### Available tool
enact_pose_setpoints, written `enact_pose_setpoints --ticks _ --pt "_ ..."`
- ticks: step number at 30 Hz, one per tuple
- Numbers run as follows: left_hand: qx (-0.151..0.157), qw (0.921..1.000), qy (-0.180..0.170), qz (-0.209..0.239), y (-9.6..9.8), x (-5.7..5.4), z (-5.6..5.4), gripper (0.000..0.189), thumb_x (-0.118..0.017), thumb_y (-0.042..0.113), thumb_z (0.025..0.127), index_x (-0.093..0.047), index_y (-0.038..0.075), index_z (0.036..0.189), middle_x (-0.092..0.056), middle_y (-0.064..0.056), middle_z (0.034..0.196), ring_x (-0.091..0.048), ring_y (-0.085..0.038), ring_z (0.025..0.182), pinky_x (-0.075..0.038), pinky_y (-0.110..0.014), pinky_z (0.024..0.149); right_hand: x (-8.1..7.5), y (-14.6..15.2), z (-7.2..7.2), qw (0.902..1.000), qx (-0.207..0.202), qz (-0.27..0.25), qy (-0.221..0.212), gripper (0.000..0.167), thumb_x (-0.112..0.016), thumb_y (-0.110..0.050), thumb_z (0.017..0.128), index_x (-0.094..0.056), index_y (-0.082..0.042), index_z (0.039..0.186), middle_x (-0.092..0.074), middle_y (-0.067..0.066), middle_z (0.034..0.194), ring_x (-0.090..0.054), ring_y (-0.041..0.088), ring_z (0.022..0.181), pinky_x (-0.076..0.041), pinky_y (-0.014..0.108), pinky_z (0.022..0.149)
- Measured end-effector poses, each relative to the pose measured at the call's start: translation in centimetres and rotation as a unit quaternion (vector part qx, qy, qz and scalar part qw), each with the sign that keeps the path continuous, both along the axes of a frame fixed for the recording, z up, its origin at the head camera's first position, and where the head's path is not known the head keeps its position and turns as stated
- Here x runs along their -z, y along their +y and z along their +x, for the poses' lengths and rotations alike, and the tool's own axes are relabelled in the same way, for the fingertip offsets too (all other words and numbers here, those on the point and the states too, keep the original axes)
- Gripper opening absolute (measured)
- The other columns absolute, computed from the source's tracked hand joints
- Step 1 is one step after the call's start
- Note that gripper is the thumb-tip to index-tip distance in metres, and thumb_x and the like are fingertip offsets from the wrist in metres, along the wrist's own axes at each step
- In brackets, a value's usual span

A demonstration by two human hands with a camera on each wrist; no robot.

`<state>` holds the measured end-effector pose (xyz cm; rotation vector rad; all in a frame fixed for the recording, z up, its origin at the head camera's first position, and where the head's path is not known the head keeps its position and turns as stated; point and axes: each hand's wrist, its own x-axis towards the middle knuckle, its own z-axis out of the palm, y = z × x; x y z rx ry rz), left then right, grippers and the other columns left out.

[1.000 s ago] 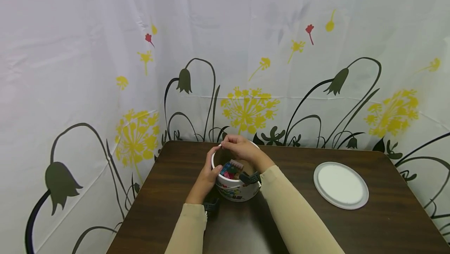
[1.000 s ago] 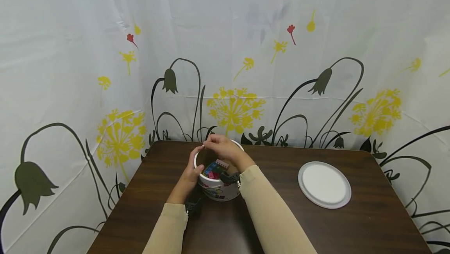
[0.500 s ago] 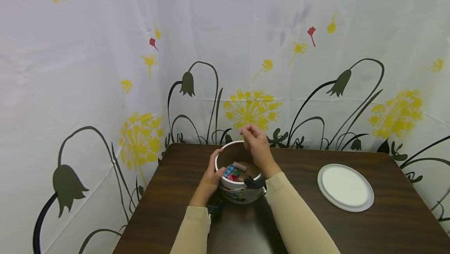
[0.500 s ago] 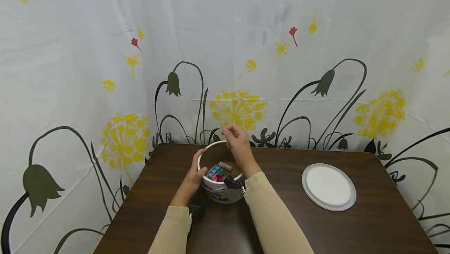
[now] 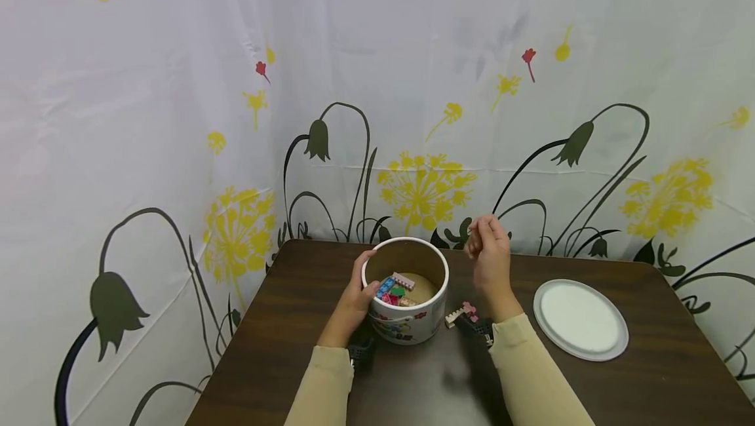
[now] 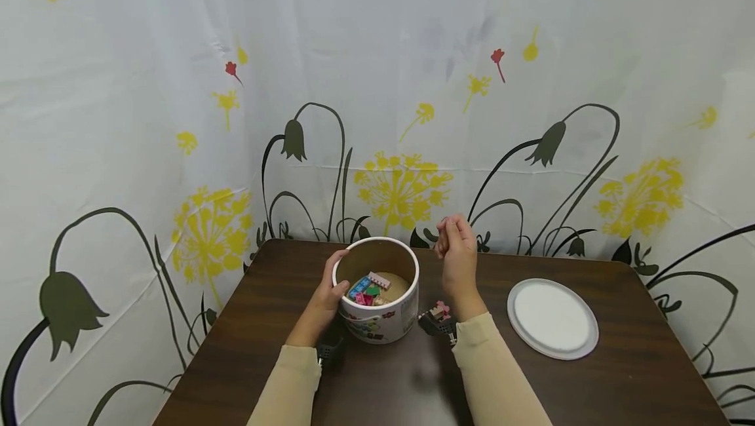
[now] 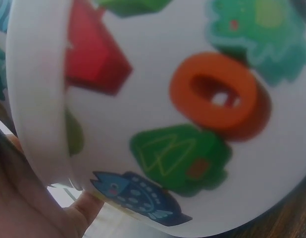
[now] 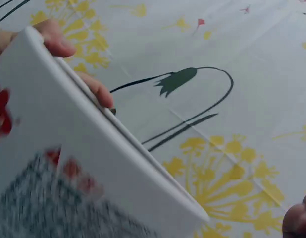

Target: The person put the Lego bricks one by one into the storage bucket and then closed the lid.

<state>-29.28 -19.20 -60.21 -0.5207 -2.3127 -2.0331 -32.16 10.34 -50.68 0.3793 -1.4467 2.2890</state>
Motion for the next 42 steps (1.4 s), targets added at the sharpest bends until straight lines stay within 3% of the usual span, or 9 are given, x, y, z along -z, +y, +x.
enact_pose_setpoints --ticks 2,5,11,15,22,27,33,38,42 --pt "-0.003 1.0000 -0.003 -0.005 0.0 0.0 -0.1 0.076 -0.057 0.037 0.098 -0.026 0.032 0.168 -0.034 -0.022 0.170 -0.048 -0.048 0.145 -0.040 -0.057 0.118 -0.1 1.2 0.7 0.9966 0.035 0.065 -0.037 0.036 -0.049 -0.024 0.116 -0.057 0.007 0.099 -0.040 -0.002 0.067 -0.033 0.015 0.057 -0.026 0.029 0.054" --pt "-0.007 0.9999 -0.006 -0.012 0.0 -0.1 -0.2 0.076 -0.056 0.036 0.098 -0.027 0.034 0.168 -0.035 -0.020 0.169 -0.048 -0.047 0.145 -0.041 -0.057 0.116 0.0 2.9 1.7 0.9794 0.077 0.162 -0.093 0.034 -0.053 -0.023 0.114 -0.060 0.008 0.101 -0.047 -0.003 0.076 -0.041 0.015 0.068 -0.033 0.026 0.062" --pt "-0.008 0.9999 -0.008 -0.010 0.0 -0.2 0.1 0.075 -0.056 0.038 0.098 -0.027 0.034 0.167 -0.034 -0.020 0.169 -0.048 -0.047 0.145 -0.041 -0.056 0.116 1.4 5.1 4.2 0.9351 0.077 0.301 -0.170 0.022 -0.060 -0.022 0.111 -0.064 -0.001 0.114 -0.059 -0.001 0.099 -0.053 0.012 0.091 -0.046 0.024 0.080" --pt "-0.007 0.9999 -0.009 -0.009 0.1 -0.1 0.1 0.075 -0.057 0.039 0.098 -0.027 0.035 0.167 -0.035 -0.020 0.169 -0.049 -0.045 0.144 -0.041 -0.054 0.116 2.6 5.7 5.7 0.9025 0.065 0.390 -0.172 0.020 -0.066 -0.018 0.108 -0.064 -0.002 0.120 -0.061 0.008 0.109 -0.055 0.013 0.096 -0.046 0.023 0.082" --pt "-0.005 1.0000 -0.003 -0.006 0.1 -0.1 0.0 0.075 -0.056 0.038 0.099 -0.026 0.034 0.168 -0.035 -0.020 0.170 -0.048 -0.047 0.146 -0.039 -0.057 0.118 4.9 5.9 7.5 0.8719 0.048 0.452 -0.183 0.033 -0.076 -0.018 0.101 -0.058 -0.003 0.124 -0.057 0.015 0.115 -0.058 0.022 0.101 -0.049 0.025 0.086" --pt "-0.005 1.0000 0.002 -0.002 0.0 0.1 0.0 0.076 -0.058 0.040 0.099 -0.027 0.033 0.167 -0.038 -0.021 0.168 -0.049 -0.048 0.145 -0.040 -0.056 0.117 8.2 5.9 8.5 0.8633 0.055 0.465 -0.188 0.043 -0.084 -0.023 0.096 -0.057 -0.004 0.124 -0.058 0.014 0.114 -0.059 0.023 0.103 -0.050 0.030 0.088" --pt "-0.007 1.0000 0.003 -0.005 0.0 0.2 0.0 0.076 -0.057 0.038 0.098 -0.027 0.032 0.167 -0.038 -0.021 0.167 -0.049 -0.047 0.144 -0.041 -0.055 0.117 11.8 5.5 8.8 0.8789 0.037 0.420 -0.224 0.049 -0.088 -0.021 0.091 -0.057 -0.003 0.124 -0.060 0.016 0.116 -0.060 0.019 0.096 -0.051 0.026 0.080" --pt "-0.010 0.9999 0.002 -0.007 0.0 0.3 -0.1 0.074 -0.055 0.034 0.098 -0.028 0.033 0.166 -0.038 -0.021 0.167 -0.049 -0.047 0.144 -0.041 -0.056 0.117 13.5 5.3 8.5 0.8788 0.049 0.423 -0.215 0.050 -0.091 -0.021 0.088 -0.058 -0.005 0.123 -0.059 0.013 0.115 -0.057 0.017 0.096 -0.050 0.025 0.083" --pt "-0.011 0.9999 -0.001 -0.006 0.0 0.2 -0.2 0.074 -0.055 0.034 0.097 -0.028 0.035 0.166 -0.037 -0.020 0.167 -0.049 -0.047 0.145 -0.040 -0.057 0.117 13.7 5.2 8.4 0.8775 0.051 0.436 -0.192 0.049 -0.093 -0.017 0.086 -0.060 -0.004 0.120 -0.059 0.013 0.114 -0.055 0.017 0.096 -0.048 0.026 0.085"
